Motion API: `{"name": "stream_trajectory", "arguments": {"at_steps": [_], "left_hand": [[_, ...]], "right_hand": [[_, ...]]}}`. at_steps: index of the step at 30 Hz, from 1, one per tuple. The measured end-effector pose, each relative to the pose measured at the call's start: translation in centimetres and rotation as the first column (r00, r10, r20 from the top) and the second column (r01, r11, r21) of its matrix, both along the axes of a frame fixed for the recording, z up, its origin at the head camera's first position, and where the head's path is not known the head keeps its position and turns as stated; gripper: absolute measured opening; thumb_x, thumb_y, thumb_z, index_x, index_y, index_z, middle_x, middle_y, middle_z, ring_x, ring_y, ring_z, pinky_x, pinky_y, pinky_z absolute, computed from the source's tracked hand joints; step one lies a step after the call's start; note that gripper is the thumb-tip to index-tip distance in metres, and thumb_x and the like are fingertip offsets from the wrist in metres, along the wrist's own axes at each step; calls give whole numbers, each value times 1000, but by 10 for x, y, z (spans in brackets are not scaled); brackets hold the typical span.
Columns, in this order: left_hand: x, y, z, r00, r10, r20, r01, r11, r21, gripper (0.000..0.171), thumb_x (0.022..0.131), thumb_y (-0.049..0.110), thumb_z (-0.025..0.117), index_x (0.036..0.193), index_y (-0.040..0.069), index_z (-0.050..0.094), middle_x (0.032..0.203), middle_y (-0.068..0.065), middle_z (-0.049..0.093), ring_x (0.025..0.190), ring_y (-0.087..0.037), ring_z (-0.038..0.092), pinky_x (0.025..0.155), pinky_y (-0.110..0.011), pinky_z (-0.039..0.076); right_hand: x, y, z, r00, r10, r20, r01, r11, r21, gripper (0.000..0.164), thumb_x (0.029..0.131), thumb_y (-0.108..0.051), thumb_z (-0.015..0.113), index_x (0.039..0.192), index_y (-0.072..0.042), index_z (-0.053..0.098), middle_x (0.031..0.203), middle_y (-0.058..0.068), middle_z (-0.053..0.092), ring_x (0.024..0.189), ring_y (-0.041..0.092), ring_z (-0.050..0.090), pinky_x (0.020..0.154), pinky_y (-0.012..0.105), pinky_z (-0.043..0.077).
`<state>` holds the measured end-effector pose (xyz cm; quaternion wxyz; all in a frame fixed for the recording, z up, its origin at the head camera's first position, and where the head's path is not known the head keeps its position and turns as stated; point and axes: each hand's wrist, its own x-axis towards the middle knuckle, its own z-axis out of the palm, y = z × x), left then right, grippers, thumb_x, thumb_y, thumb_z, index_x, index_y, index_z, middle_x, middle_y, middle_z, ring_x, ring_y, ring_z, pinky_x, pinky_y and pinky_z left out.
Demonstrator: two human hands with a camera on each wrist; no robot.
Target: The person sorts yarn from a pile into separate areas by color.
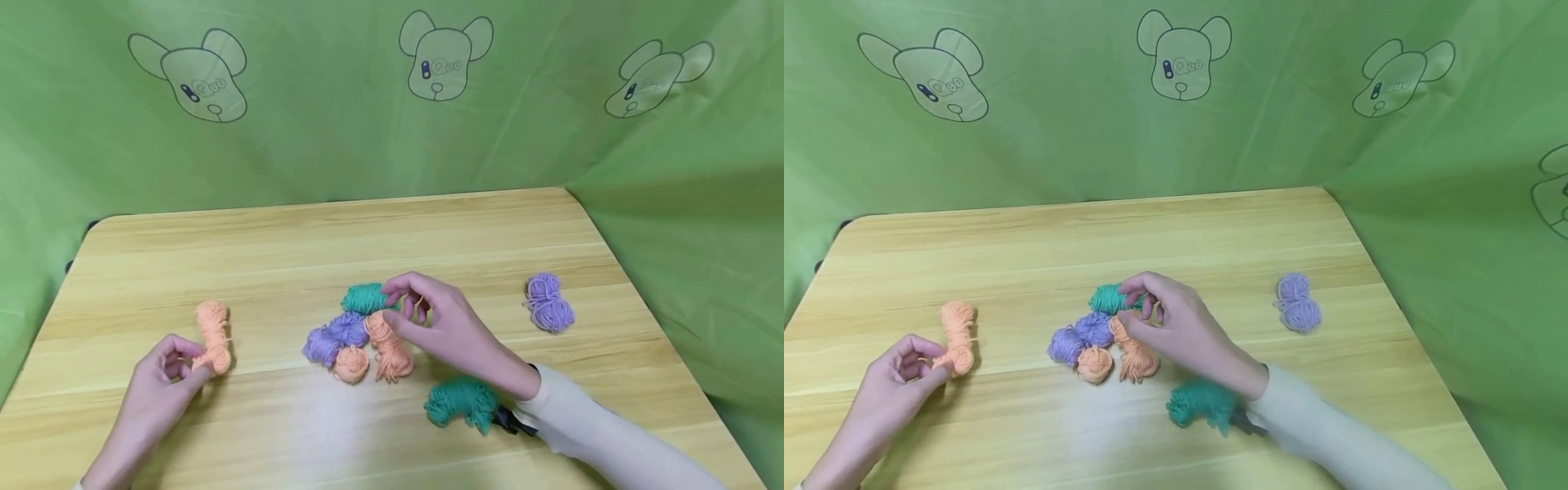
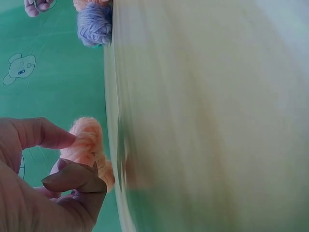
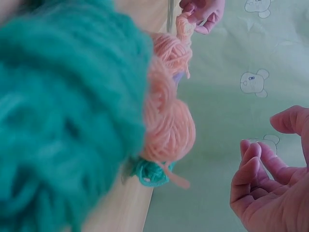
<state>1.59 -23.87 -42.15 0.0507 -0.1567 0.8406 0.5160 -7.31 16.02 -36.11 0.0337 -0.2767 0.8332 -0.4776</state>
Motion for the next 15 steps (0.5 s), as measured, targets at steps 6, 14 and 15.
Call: {"name": "stream_trajectory", "arguments": {"at_steps": [6,14,15], "left_hand": [[2,-3,-2,1000,2,-9,-2,1000,5,29,98,4,79,119,-2,60,81,-2,57,68,-11,53,55,-26,47],[3,-12,-4,999,18,-36,-19,1000,-2,26,97,0,77,118,-3,61,80,1,56,69,-9,53,55,-25,47],[2,-13,-5,999,22,-34,-22,1000,-5,26,97,0,77,117,-3,61,80,1,56,69,-9,53,54,-25,47]], "right_hand": [[3,-9,-3,1000,27,3,-27,999,20,31,99,-12,79,128,-14,72,107,-8,71,80,14,61,66,30,53],[5,-21,-4,995,70,69,-75,995,63,34,99,-16,81,131,-15,71,110,-1,73,80,14,60,66,31,53],[5,-22,-4,994,79,79,-84,994,70,34,99,-18,81,132,-16,71,111,0,73,80,14,60,66,30,53]]}}
